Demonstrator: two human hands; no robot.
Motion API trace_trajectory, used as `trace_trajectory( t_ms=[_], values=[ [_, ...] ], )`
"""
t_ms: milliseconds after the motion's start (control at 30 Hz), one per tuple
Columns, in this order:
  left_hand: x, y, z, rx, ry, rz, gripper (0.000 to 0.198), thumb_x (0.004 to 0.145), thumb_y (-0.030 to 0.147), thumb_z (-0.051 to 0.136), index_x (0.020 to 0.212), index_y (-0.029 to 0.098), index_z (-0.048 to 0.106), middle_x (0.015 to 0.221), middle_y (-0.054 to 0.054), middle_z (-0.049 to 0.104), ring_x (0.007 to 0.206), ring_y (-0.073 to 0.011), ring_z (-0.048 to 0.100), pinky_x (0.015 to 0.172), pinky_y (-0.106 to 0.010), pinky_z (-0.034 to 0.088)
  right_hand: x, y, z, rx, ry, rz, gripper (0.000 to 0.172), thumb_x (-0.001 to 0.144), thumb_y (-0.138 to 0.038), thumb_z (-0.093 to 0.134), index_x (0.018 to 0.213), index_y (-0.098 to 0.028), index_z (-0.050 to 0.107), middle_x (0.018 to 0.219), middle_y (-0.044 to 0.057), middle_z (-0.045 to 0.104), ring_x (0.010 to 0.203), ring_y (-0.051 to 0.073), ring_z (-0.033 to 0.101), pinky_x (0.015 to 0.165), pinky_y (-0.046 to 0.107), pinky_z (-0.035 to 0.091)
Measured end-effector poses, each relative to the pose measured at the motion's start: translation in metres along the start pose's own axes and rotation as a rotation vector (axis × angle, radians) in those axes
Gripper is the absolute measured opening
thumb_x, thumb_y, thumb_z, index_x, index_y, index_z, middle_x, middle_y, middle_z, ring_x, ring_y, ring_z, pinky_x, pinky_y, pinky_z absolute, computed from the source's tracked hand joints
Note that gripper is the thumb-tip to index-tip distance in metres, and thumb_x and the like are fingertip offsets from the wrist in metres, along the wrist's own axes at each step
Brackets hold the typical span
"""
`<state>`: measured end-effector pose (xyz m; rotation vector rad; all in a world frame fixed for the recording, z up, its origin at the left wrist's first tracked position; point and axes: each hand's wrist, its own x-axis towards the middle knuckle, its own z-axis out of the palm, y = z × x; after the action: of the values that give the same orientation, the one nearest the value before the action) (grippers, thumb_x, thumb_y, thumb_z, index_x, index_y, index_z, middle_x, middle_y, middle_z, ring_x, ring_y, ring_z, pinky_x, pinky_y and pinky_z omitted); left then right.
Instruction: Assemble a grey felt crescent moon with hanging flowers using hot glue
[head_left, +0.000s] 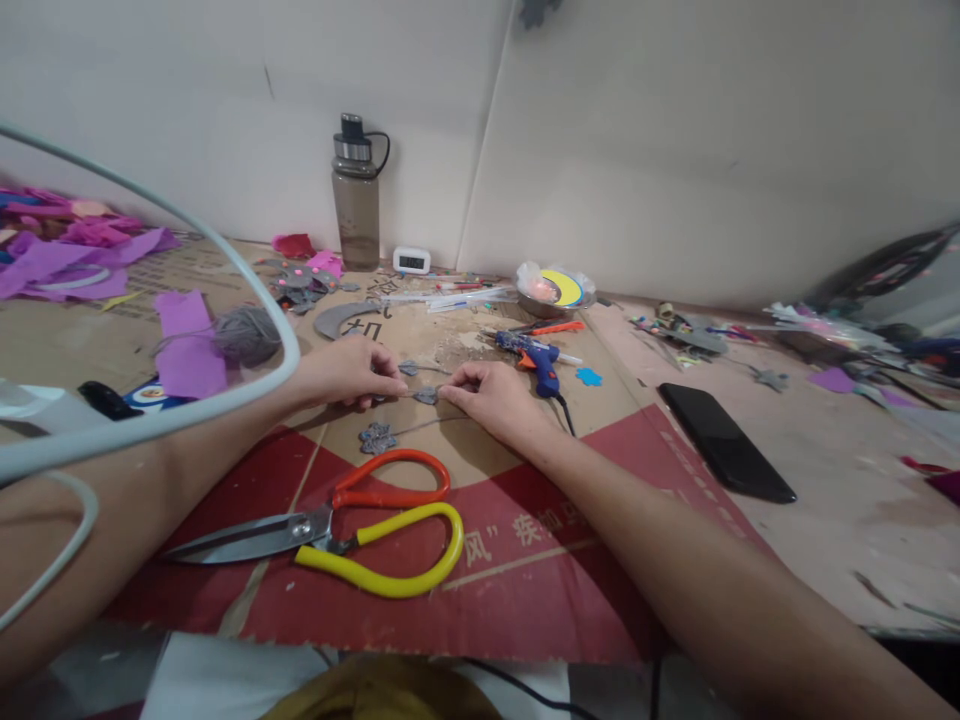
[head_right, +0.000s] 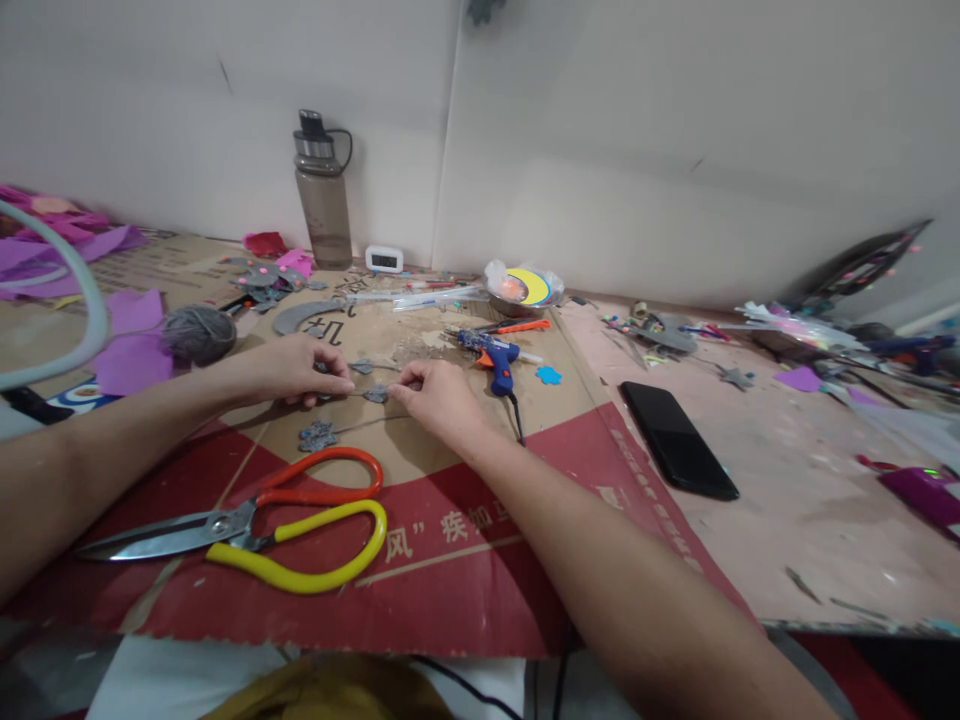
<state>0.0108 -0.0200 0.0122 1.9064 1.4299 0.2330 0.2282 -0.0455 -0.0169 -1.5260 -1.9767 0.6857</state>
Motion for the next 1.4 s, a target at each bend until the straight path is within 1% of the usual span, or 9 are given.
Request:
trace_trajectory(
  t_ms=[167, 367, 633, 967, 1167, 1300, 1400],
  values=[
    [-0.0003, 0.0018, 0.0010, -0.024, 0.014, -0.018, 0.028, 0.064, 0.040, 0.070, 0.080, 0.017, 0.067, 0.048, 0.001, 0.056, 0.039, -0.0101, 0.050, 0.035, -0.018, 0.033, 0.0002, -0.0008, -0.0004, 0.022, 0.007, 0.020, 0.017, 0.075, -0.032, 0.063, 0.071, -0.016, 0.069, 0.059, -0.001, 0.061, 0.056, 0.010, 0.049, 0.052, 0.022, 0.033],
    [-0.0010, 0.0056, 0.0010, 0.033, 0.034, -0.009, 0.026, 0.063, 0.038, 0.071, 0.077, 0.017, 0.066, 0.054, 0.001, 0.059, 0.042, -0.0102, 0.053, 0.035, -0.018, 0.034, 0.0007, -0.0006, -0.0001, 0.007, 0.012, 0.026, 0.018, 0.074, -0.034, 0.064, 0.071, -0.016, 0.069, 0.061, 0.000, 0.062, 0.056, 0.010, 0.049, 0.052, 0.023, 0.032],
    [-0.0023, 0.0075, 0.0011, 0.072, 0.038, -0.010, 0.023, 0.066, 0.037, 0.069, 0.075, 0.017, 0.063, 0.052, 0.002, 0.058, 0.041, -0.0093, 0.052, 0.035, -0.017, 0.034, 0.0007, -0.0015, 0.0012, -0.012, 0.006, 0.039, 0.017, 0.074, -0.032, 0.064, 0.069, -0.016, 0.068, 0.060, 0.000, 0.062, 0.056, 0.010, 0.049, 0.052, 0.022, 0.032],
    [-0.0025, 0.0070, 0.0010, 0.073, 0.036, -0.025, 0.024, 0.065, 0.038, 0.070, 0.076, 0.018, 0.063, 0.049, 0.003, 0.056, 0.040, -0.0098, 0.051, 0.036, -0.018, 0.034, 0.0005, -0.0037, 0.0014, -0.008, 0.021, 0.049, 0.019, 0.074, -0.033, 0.065, 0.066, -0.016, 0.068, 0.058, 0.000, 0.060, 0.054, 0.010, 0.048, 0.051, 0.023, 0.031],
    [0.0006, 0.0058, -0.0003, 0.133, 0.056, 0.011, 0.024, 0.063, 0.039, 0.070, 0.074, 0.018, 0.066, 0.058, 0.002, 0.063, 0.045, -0.0088, 0.051, 0.042, -0.019, 0.036, 0.0013, -0.0036, 0.0035, -0.005, 0.031, 0.049, 0.017, 0.073, -0.031, 0.065, 0.066, -0.016, 0.068, 0.058, 0.000, 0.060, 0.053, 0.010, 0.048, 0.051, 0.022, 0.032],
    [0.0022, 0.0056, -0.0017, 0.196, 0.098, 0.058, 0.020, 0.061, 0.035, 0.070, 0.070, 0.018, 0.067, 0.062, 0.001, 0.066, 0.056, -0.0108, 0.055, 0.052, -0.020, 0.038, 0.0012, -0.0058, 0.0033, -0.020, 0.031, 0.066, 0.015, 0.072, -0.031, 0.065, 0.067, -0.018, 0.068, 0.056, -0.001, 0.058, 0.053, 0.010, 0.048, 0.050, 0.022, 0.031],
    [0.0037, 0.0028, -0.0017, 0.215, 0.106, 0.081, 0.021, 0.062, 0.037, 0.069, 0.071, 0.018, 0.068, 0.065, 0.000, 0.067, 0.060, -0.0123, 0.057, 0.055, -0.021, 0.039, 0.0014, -0.0072, 0.0026, -0.027, 0.032, 0.082, 0.013, 0.071, -0.029, 0.066, 0.066, -0.018, 0.068, 0.055, -0.002, 0.058, 0.053, 0.010, 0.048, 0.050, 0.022, 0.031]
  ],
)
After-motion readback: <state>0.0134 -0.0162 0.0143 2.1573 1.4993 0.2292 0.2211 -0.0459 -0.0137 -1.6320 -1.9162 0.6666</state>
